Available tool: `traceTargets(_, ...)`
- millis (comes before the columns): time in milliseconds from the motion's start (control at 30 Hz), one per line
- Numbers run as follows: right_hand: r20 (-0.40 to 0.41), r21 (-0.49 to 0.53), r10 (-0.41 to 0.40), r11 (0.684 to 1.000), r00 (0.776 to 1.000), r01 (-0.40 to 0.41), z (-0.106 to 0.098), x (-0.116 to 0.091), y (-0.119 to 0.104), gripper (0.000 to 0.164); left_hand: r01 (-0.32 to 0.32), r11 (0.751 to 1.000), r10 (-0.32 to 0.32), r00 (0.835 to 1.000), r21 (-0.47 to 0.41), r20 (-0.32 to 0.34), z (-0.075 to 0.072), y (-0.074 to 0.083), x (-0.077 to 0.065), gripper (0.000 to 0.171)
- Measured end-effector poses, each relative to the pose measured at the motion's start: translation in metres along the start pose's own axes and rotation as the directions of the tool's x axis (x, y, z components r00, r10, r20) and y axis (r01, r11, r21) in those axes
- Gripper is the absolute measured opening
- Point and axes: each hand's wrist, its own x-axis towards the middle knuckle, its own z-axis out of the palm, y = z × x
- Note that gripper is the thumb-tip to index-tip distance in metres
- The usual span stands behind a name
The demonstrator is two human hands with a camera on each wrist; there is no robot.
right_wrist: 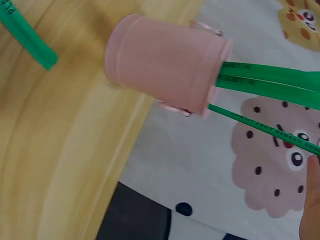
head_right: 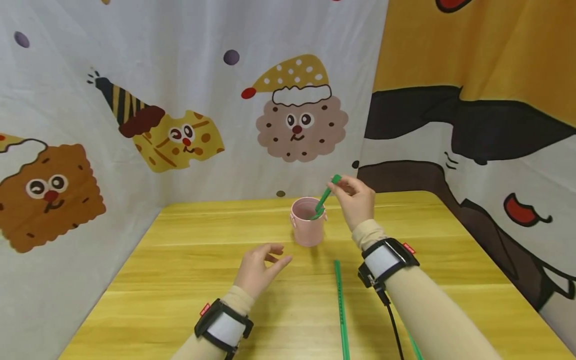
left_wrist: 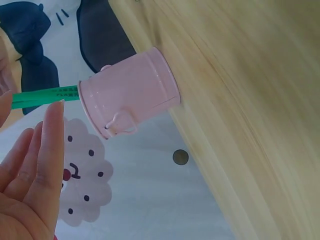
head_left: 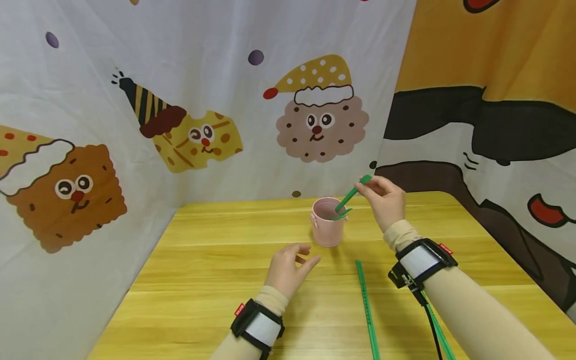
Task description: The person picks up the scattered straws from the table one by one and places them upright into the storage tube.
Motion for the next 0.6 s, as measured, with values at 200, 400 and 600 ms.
traceTargets(200,0.097,-0.165,0.115,0.981,0.989,-0.098,0.005,-0.003,0.014,0.024,0.006,1.0,-0.006,1.0,-0.004,0.0,0.0,-0.001,-0.001,0.03)
traceTargets(400,0.18,-0.266,0.183,0.955,0.966,-0.131,0.005,-0.009,0.022,0.023,0.006,1.0,-0.006,1.0,-0.006,0.003,0.0,-0.001,-0.001,0.029)
traceTargets(600,0.24,-0.292,0.191,0.949,0.952,-0.117,0.002,-0.015,0.03,0.025,0.008,1.0,-0.008,1.0,0.004,0.009,0.002,-0.001,0.0,0.028)
